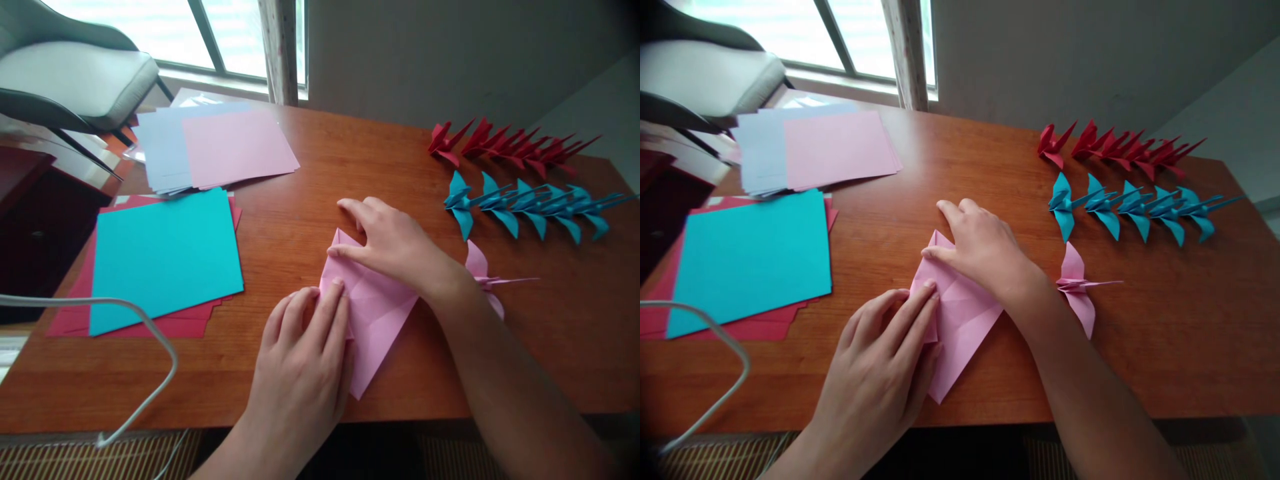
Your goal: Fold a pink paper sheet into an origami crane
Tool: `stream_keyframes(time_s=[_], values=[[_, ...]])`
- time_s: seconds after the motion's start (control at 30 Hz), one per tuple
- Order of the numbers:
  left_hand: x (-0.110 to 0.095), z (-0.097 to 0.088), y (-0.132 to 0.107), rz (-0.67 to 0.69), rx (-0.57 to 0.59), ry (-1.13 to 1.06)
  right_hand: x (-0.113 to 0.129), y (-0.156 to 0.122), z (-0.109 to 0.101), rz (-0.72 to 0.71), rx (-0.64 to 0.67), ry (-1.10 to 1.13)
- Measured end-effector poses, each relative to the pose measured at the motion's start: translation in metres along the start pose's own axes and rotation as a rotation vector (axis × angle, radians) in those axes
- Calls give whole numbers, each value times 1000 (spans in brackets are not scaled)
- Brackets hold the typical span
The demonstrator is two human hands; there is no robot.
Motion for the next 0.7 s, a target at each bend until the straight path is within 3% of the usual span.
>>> stream_keyframes(time_s=[0.37,0.7], values=[[-1,-1,-1,14,-24,7,25,-16,5,-3,42,-130],[0,0,-1,16,-21,-4,11,-4,5,-9,25,5]])
Point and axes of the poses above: each hand's wrist, its own y-axis towards the middle knuckle, its own z-axis out of the palm, x = y × z, the point moved 4 cm from there along y, towards the middle knuckle, and after that the axes turned 8 degrees about y, right-handed, at the moved point
